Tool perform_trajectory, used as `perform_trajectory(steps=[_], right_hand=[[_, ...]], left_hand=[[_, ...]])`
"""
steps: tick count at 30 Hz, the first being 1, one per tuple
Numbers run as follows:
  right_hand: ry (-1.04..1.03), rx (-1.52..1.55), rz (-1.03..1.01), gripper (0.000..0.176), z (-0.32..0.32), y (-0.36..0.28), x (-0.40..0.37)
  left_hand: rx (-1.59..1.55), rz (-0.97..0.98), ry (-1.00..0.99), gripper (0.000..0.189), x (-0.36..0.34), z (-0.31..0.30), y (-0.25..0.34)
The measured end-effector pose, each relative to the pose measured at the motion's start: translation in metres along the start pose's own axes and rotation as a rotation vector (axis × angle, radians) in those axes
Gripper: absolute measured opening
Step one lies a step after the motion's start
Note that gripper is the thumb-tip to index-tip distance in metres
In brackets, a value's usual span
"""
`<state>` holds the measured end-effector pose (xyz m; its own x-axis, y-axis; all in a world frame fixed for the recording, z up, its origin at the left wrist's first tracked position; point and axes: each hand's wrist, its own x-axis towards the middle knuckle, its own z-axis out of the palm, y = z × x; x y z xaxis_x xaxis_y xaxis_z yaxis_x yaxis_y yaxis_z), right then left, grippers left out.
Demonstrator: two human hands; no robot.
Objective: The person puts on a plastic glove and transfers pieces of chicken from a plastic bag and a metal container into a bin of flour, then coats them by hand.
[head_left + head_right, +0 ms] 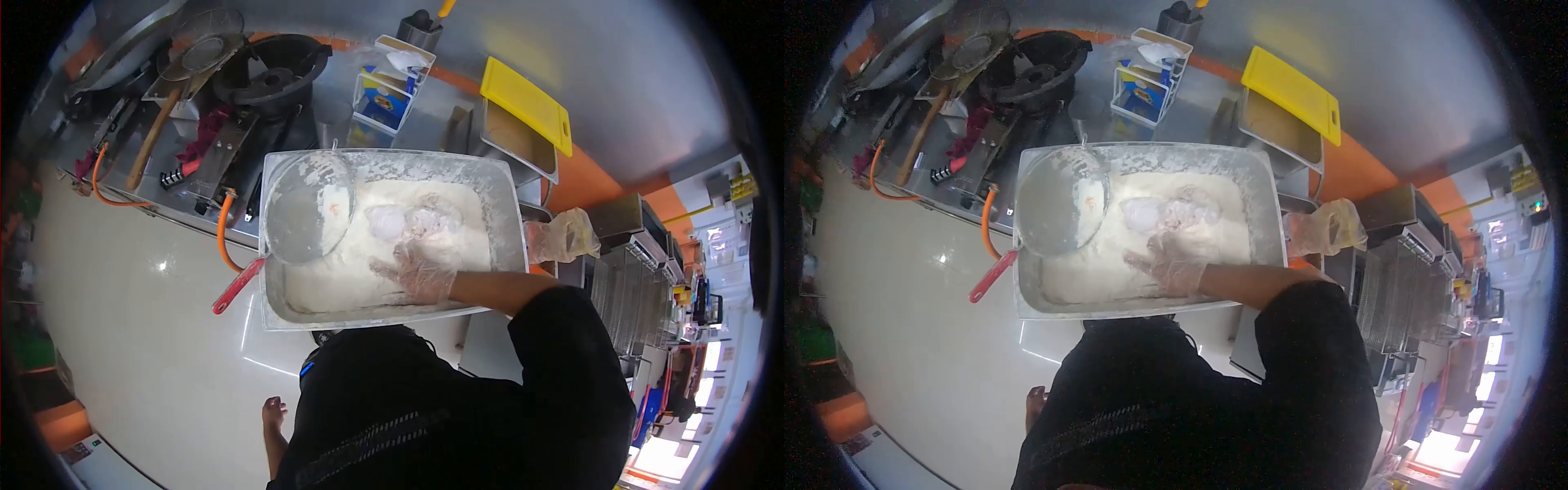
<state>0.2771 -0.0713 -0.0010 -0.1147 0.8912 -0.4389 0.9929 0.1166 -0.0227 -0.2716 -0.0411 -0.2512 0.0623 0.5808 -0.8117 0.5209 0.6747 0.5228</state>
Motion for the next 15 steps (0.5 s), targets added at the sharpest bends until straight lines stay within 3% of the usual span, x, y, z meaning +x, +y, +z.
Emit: perform_trajectory(steps=[2, 4, 8, 10, 11, 13, 15], right_hand=[[-0.011, 0.042, -0.051, 0.076, 0.003, 0.000, 0.013], [0.252, 0.010, -0.293, 0.063, 0.029, 0.004, 0.039], [0.408, -0.058, -0.520, 0.050, 0.029, -0.011, 0.095], [0.674, 0.102, -0.746, 0.034, 0.036, -0.019, 0.121], [0.673, 0.107, -0.751, 0.034, 0.036, -0.025, 0.126], [0.164, 0.251, -0.410, 0.029, 0.031, -0.037, 0.128], [0.044, 0.185, -0.401, 0.033, 0.020, -0.029, 0.116]], left_hand=[[0.040, 0.014, -0.014, 0.030, 0.003, -0.002, -0.005], [0.020, 0.036, -0.025, 0.030, 0.004, -0.005, -0.011], [0.110, 0.046, 0.000, 0.031, -0.019, 0.003, -0.008], [0.205, 0.076, -0.025, 0.032, -0.033, 0.001, -0.007], [0.205, 0.070, -0.021, 0.032, -0.038, 0.002, -0.007], [0.199, 0.028, -0.013, 0.032, -0.047, 0.003, -0.008], [0.201, 0.013, -0.010, 0.033, -0.048, 0.004, -0.008]])
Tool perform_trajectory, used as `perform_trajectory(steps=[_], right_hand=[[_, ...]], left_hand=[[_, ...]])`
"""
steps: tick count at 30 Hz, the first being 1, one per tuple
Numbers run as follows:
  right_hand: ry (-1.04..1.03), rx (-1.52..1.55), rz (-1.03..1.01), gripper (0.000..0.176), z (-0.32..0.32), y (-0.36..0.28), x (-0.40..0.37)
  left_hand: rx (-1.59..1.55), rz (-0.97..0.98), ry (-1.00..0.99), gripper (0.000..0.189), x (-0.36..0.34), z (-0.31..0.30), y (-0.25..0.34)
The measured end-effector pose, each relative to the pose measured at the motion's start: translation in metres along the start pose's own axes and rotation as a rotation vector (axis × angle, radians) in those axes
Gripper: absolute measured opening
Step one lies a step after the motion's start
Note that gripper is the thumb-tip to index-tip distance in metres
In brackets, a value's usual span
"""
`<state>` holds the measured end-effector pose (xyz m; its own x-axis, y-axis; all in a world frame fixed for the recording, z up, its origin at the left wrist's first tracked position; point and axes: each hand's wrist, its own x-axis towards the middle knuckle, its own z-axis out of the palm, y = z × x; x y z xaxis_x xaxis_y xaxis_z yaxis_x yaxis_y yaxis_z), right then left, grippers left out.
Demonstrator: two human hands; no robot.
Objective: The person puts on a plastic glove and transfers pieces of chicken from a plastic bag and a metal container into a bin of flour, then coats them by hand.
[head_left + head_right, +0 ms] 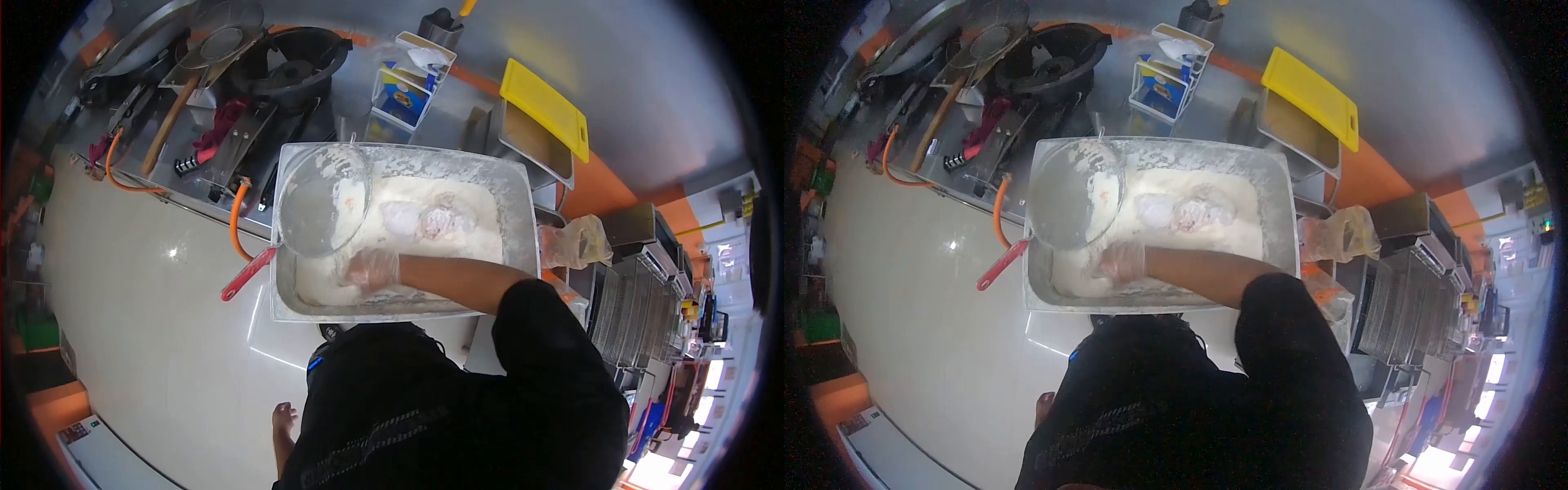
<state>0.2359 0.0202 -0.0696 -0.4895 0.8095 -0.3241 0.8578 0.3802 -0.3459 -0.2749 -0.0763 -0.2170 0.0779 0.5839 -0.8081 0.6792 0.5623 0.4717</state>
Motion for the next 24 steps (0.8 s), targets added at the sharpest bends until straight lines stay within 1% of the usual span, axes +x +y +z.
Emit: perform_trajectory(steps=[1, 3, 4, 5, 7, 8, 9, 10, 11, 12, 13, 14, 15, 16, 17, 19, 20, 22, 23, 24], right_hand=[[-0.126, -0.046, 0.025, 0.039, -0.009, 0.003, -0.012], [-0.170, 0.075, 0.215, 0.046, -0.033, 0.006, -0.050], [-0.108, 0.157, 0.303, 0.046, -0.046, 0.010, -0.073], [-0.046, 0.236, 0.391, 0.046, -0.058, 0.015, -0.095], [0.028, 0.450, 0.496, 0.053, -0.081, 0.027, -0.122], [0.018, 0.443, 0.493, 0.053, -0.067, 0.046, -0.136], [0.260, 0.283, 0.487, 0.052, -0.040, 0.072, -0.148], [0.500, 0.123, 0.474, 0.051, -0.024, 0.086, -0.154], [0.495, 0.122, 0.473, 0.051, -0.042, 0.072, -0.153], [0.405, 0.044, 0.605, 0.052, -0.061, 0.056, -0.154], [0.316, -0.034, 0.737, 0.052, -0.074, 0.044, -0.155], [0.318, -0.032, 0.744, 0.052, -0.056, 0.052, -0.157], [0.344, -0.118, 0.659, 0.054, -0.025, 0.069, -0.157], [0.370, -0.206, 0.570, 0.056, -0.008, 0.079, -0.156], [0.374, -0.203, 0.573, 0.056, -0.010, 0.079, -0.155], [0.192, 0.136, 0.677, 0.064, -0.015, 0.077, -0.151], [0.189, 0.139, 0.677, 0.064, -0.015, 0.076, -0.152], [0.264, 0.387, 0.838, 0.070, -0.016, 0.076, -0.158], [0.264, 0.388, 0.836, 0.070, -0.025, 0.071, -0.161], [0.274, 0.549, 0.852, 0.071, -0.037, 0.066, -0.164]], left_hand=[[0.002, -0.009, 0.000, 0.033, -0.001, 0.001, 0.001], [0.038, -0.016, -0.025, 0.033, 0.008, -0.002, -0.014], [0.074, -0.021, -0.048, 0.034, 0.011, 0.000, -0.021], [0.062, -0.024, -0.052, 0.034, 0.006, 0.002, -0.015], [0.059, -0.007, -0.014, 0.033, -0.010, 0.004, 0.013], [0.007, -0.085, -0.005, 0.031, -0.003, 0.005, 0.011], [-0.003, -0.089, -0.008, 0.031, 0.003, 0.006, 0.009], [-0.018, -0.061, -0.019, 0.031, 0.013, 0.007, 0.001], [-0.028, -0.031, -0.030, 0.030, 0.022, 0.005, -0.006], [0.107, 0.117, -0.049, 0.030, 0.030, 0.003, -0.013], [0.112, 0.116, -0.053, 0.030, 0.043, 0.001, -0.020], [-0.024, 0.007, -0.027, 0.030, 0.059, 0.000, -0.027], [-0.160, -0.101, 0.000, 0.031, 0.067, -0.001, -0.027], [-0.021, -0.097, -0.013, 0.031, 0.058, -0.007, -0.003], [-0.016, -0.094, -0.012, 0.031, 0.058, -0.008, 0.008], [-0.039, -0.019, 0.039, 0.031, 0.058, -0.014, 0.024], [-0.038, -0.022, 0.039, 0.031, 0.058, -0.015, 0.030], [-0.048, 0.015, 0.034, 0.031, 0.055, -0.014, 0.035], [-0.048, 0.015, 0.036, 0.031, 0.056, -0.013, 0.032], [-0.058, -0.007, 0.031, 0.030, 0.057, -0.011, 0.030]])
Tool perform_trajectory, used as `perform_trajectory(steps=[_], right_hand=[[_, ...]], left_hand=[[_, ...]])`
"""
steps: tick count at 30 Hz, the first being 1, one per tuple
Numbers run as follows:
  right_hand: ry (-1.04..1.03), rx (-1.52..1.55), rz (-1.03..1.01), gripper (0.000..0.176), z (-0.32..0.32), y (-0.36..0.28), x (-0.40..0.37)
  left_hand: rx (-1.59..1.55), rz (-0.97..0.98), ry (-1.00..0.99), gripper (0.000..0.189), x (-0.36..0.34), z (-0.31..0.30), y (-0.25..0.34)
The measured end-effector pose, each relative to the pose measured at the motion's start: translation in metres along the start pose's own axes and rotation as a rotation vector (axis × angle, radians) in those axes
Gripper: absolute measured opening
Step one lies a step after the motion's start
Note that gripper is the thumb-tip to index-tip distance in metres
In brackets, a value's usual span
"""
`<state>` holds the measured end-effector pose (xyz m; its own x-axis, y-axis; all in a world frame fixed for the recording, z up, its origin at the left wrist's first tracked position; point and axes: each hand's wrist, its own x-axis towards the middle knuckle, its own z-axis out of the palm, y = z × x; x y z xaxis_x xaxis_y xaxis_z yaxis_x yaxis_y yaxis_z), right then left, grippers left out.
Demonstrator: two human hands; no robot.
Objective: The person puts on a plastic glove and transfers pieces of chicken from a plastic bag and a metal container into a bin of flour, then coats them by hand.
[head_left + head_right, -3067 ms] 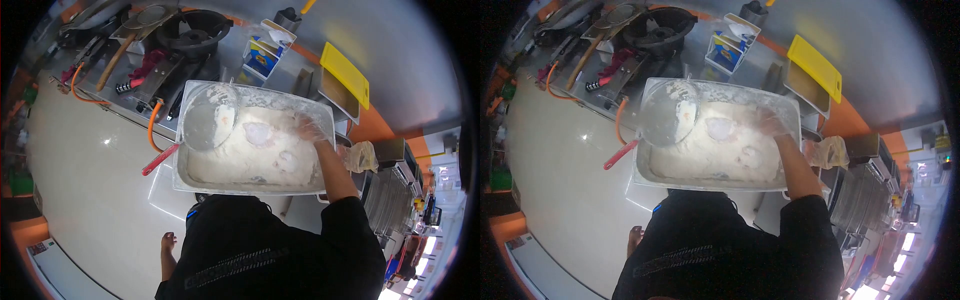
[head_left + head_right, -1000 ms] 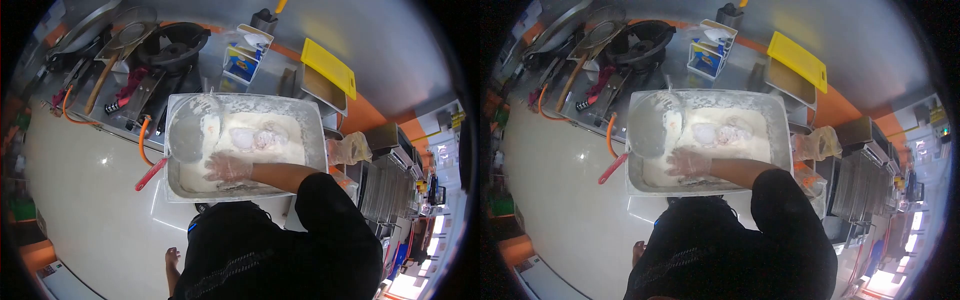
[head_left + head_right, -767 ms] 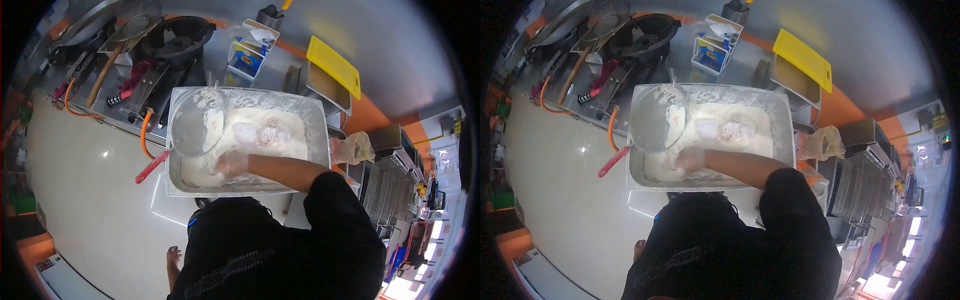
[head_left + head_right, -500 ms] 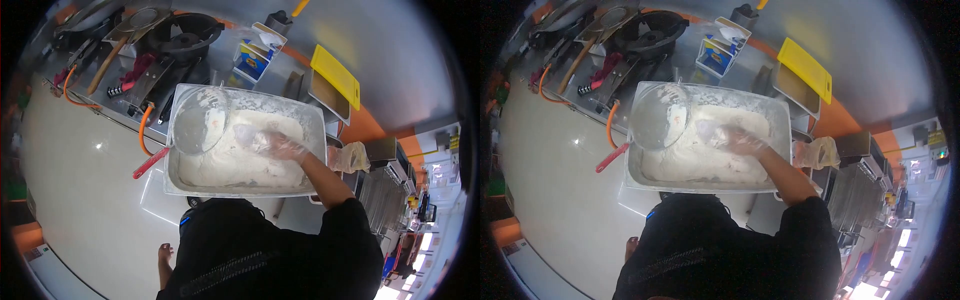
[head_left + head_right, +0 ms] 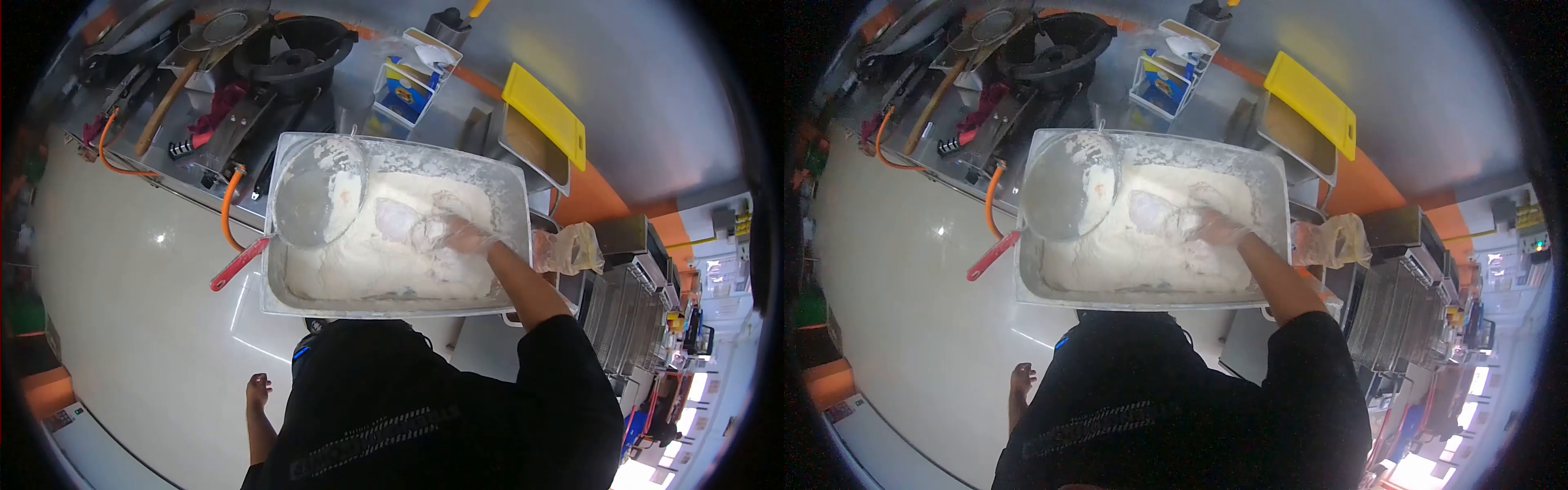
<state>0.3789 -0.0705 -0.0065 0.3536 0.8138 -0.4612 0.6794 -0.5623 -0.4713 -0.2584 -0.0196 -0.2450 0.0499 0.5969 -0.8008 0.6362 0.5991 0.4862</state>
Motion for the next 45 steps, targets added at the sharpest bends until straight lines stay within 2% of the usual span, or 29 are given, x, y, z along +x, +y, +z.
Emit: perform_trajectory(steps=[1, 3, 5, 7, 9, 11, 13, 14, 16, 17, 19, 20, 22, 23, 25, 26, 28, 30, 31, 32, 34, 35, 37, 38, 40, 41, 43, 45], right_hand=[[-0.048, 0.142, 0.043, 0.073, -0.007, -0.005, -0.003], [-0.036, 0.096, 0.071, 0.073, -0.011, -0.005, -0.004], [-0.019, 0.055, 0.099, 0.073, -0.012, -0.002, -0.004], [0.083, -0.001, 0.038, 0.069, -0.007, 0.007, -0.004], [0.186, -0.059, -0.021, 0.064, -0.003, 0.018, -0.004], [0.238, -0.090, -0.059, 0.062, -0.003, 0.027, 0.004], [0.107, -0.139, 0.189, 0.059, -0.006, 0.035, 0.009], [0.106, -0.140, 0.191, 0.059, -0.007, 0.039, 0.007], [0.111, -0.130, 0.003, 0.052, -0.009, 0.041, 0.001], [0.109, -0.131, 0.002, 0.052, -0.007, 0.037, -0.004], [0.063, 0.625, -0.032, 0.046, -0.003, 0.027, -0.018], [0.064, 0.625, -0.033, 0.046, -0.003, 0.023, -0.020], [0.153, -0.276, -0.364, 0.041, -0.003, 0.017, -0.023], [0.154, -0.277, -0.359, 0.041, -0.006, 0.008, -0.026], [0.236, 0.106, -0.305, 0.040, -0.015, -0.008, -0.028], [0.235, 0.105, -0.307, 0.040, -0.013, 0.000, -0.024], [0.298, -0.371, 0.270, 0.041, 0.006, 0.044, -0.008], [0.324, -0.327, 0.322, 0.044, 0.028, 0.140, 0.032], [0.346, -0.287, 0.371, 0.047, 0.032, 0.166, 0.043], [0.348, -0.286, 0.372, 0.047, 0.023, 0.147, 0.033], [0.490, -0.171, -0.075, 0.047, -0.016, 0.050, -0.008], [0.490, -0.170, -0.075, 0.047, -0.024, 0.016, -0.015], [0.282, -0.122, -0.124, 0.046, -0.028, -0.028, -0.020], [0.280, -0.119, -0.123, 0.046, -0.014, -0.013, -0.013], [0.161, -0.374, -0.248, 0.047, 0.023, 0.026, 0.008], [0.164, -0.374, -0.252, 0.047, 0.019, 0.023, 0.010], [-0.011, -0.435, -0.078, 0.045, 0.003, 0.011, 0.013], [0.030, -0.492, -0.102, 0.043, -0.028, -0.017, 0.007]], left_hand=[[-0.012, -0.023, -0.006, 0.030, 0.003, 0.004, -0.006], [-0.044, -0.027, -0.028, 0.030, 0.015, 0.008, -0.038], [-0.070, -0.027, -0.049, 0.029, 0.010, 0.008, -0.039], [0.014, 0.005, -0.059, 0.029, -0.001, 0.009, -0.043], [-0.025, -0.052, -0.062, 0.028, -0.005, 0.008, -0.040], [0.144, 0.012, -0.067, 0.027, -0.012, 0.005, -0.038], [0.028, -0.043, -0.057, 0.027, -0.004, 0.004, -0.045], [-0.087, -0.092, -0.046, 0.027, 0.001, 0.004, -0.048], [-0.069, -0.087, -0.032, 0.027, 0.006, 0.004, -0.044], [-0.051, -0.082, -0.016, 0.027, 0.006, 0.005, -0.038], [-0.061, -0.079, -0.026, 0.027, 0.007, 0.007, -0.031], [-0.071, -0.073, -0.036, 0.027, 0.008, 0.008, -0.030], [-0.081, -0.060, -0.038, 0.027, 0.010, 0.011, -0.029], [-0.091, -0.048, -0.040, 0.028, 0.010, 0.013, -0.027], [-0.066, -0.060, -0.044, 0.028, 0.002, 0.015, -0.021], [-0.041, -0.071, -0.042, 0.028, 0.002, 0.015, -0.024], [-0.097, -0.080, -0.052, 0.029, 0.015, 0.014, -0.043], [-0.151, -0.084, -0.067, 0.029, 0.020, 0.009, -0.057], [-0.133, -0.078, -0.061, 0.030, 0.019, 0.007, -0.059], [-0.116, -0.073, -0.054, 0.030, 0.019, 0.007, -0.061], [-0.108, -0.088, -0.052, 0.030, 0.017, 0.005, -0.060], [-0.099, -0.105, -0.050, 0.030, 0.015, 0.004, -0.057], [-0.101, -0.083, -0.048, 0.029, 0.010, 0.004, -0.051], [-0.103, -0.060, -0.048, 0.029, 0.009, 0.003, -0.049], [-0.111, -0.068, -0.045, 0.029, 0.008, 0.004, -0.048], [-0.125, -0.071, -0.041, 0.028, 0.011, 0.004, -0.046], [-0.125, -0.055, -0.037, 0.028, 0.011, 0.003, -0.045], [-0.132, -0.038, -0.033, 0.028, 0.007, 0.005, -0.035]])
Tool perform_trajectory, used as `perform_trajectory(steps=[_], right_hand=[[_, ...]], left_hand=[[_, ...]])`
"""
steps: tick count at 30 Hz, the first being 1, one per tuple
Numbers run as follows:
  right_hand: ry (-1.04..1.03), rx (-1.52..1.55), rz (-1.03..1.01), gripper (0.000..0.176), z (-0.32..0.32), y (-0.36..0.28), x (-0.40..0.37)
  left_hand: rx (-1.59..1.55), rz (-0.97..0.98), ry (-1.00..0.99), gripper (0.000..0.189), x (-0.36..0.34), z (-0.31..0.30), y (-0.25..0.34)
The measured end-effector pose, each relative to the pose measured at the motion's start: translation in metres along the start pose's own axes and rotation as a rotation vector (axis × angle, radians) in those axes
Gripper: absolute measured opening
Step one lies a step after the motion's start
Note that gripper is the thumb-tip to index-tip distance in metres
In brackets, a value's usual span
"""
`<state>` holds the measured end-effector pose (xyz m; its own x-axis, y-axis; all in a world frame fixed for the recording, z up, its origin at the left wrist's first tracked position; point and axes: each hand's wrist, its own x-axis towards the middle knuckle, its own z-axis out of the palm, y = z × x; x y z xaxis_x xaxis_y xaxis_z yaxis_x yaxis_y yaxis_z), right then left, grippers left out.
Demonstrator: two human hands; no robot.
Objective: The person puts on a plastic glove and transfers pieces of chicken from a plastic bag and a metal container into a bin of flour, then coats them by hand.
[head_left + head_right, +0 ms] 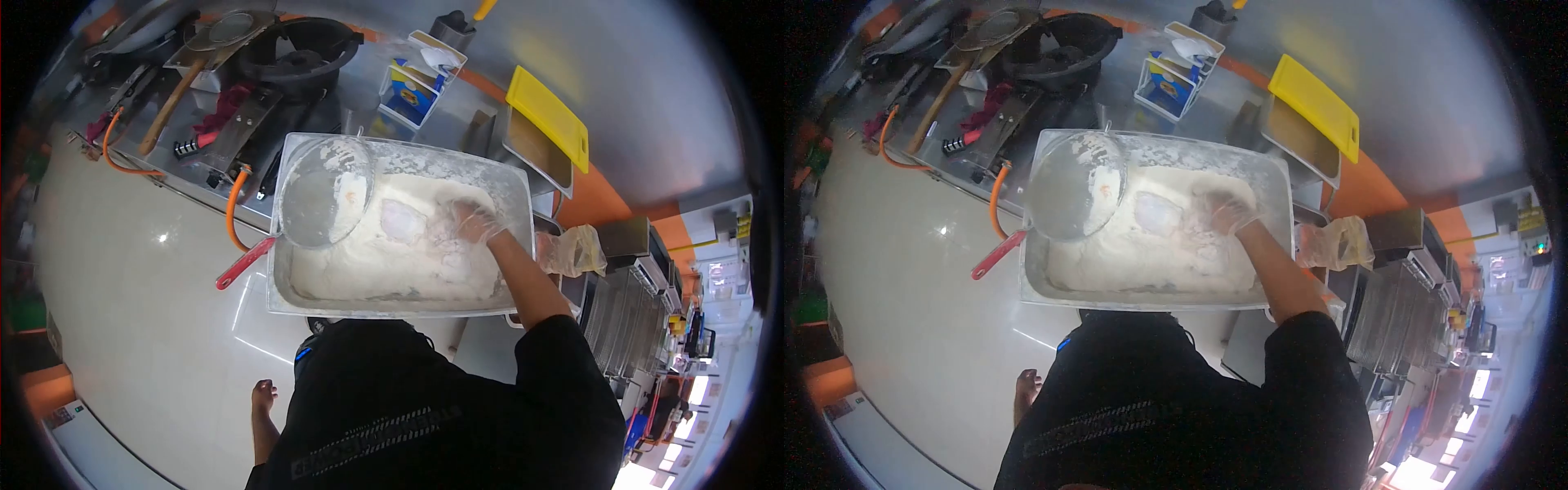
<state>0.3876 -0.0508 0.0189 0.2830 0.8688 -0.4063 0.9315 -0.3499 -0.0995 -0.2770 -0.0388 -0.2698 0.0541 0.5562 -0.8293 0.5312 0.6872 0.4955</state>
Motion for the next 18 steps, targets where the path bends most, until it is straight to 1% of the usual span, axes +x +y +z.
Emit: perform_trajectory(steps=[2, 4, 5, 7, 8, 9, 10, 11, 12, 14, 15, 17, 18], right_hand=[[0.042, -0.058, -0.015, 0.043, -0.015, -0.003, 0.012], [0.407, 0.205, -0.260, 0.049, -0.009, -0.004, 0.032], [0.408, 0.207, -0.261, 0.049, 0.001, -0.004, 0.043], [0.369, -0.173, -0.417, 0.067, 0.017, -0.011, 0.061], [0.368, -0.170, -0.416, 0.067, 0.023, -0.016, 0.064], [0.360, -0.252, -0.385, 0.075, 0.032, -0.020, 0.065], [0.350, -0.332, -0.352, 0.082, 0.036, -0.029, 0.063], [0.285, -0.360, -0.316, 0.074, 0.020, -0.040, 0.054], [0.280, -0.357, -0.313, 0.074, 0.030, -0.032, 0.063], [0.096, 0.129, -0.256, 0.055, 0.046, -0.014, 0.081], [0.088, 0.130, -0.251, 0.055, 0.049, -0.007, 0.076], [0.130, 0.113, -0.103, 0.045, 0.013, -0.014, 0.048], [0.122, 0.113, -0.101, 0.045, -0.002, -0.014, 0.040]], left_hand=[[0.120, -0.052, 0.014, 0.028, -0.012, 0.002, 0.012], [0.111, -0.054, 0.011, 0.028, -0.016, 0.002, 0.012], [0.109, -0.057, 0.004, 0.028, -0.017, 0.002, 0.012], [0.118, -0.072, 0.020, 0.028, -0.019, 0.000, 0.013], [0.124, -0.090, 0.035, 0.028, -0.021, 0.000, 0.013], [0.127, -0.095, 0.035, 0.028, -0.022, -0.001, 0.013], [0.112, -0.059, 0.029, 0.028, -0.020, -0.003, 0.009], [0.097, -0.024, 0.021, 0.028, -0.018, -0.004, 0.003], [0.101, -0.028, 0.017, 0.028, -0.016, -0.004, -0.001], [0.034, -0.058, 0.005, 0.028, -0.014, -0.002, -0.007], [0.039, -0.066, 0.000, 0.028, -0.012, -0.001, -0.012], [-0.036, -0.057, -0.012, 0.027, 0.002, 0.000, -0.032], [-0.035, -0.065, -0.015, 0.027, 0.001, 0.001, -0.035]])
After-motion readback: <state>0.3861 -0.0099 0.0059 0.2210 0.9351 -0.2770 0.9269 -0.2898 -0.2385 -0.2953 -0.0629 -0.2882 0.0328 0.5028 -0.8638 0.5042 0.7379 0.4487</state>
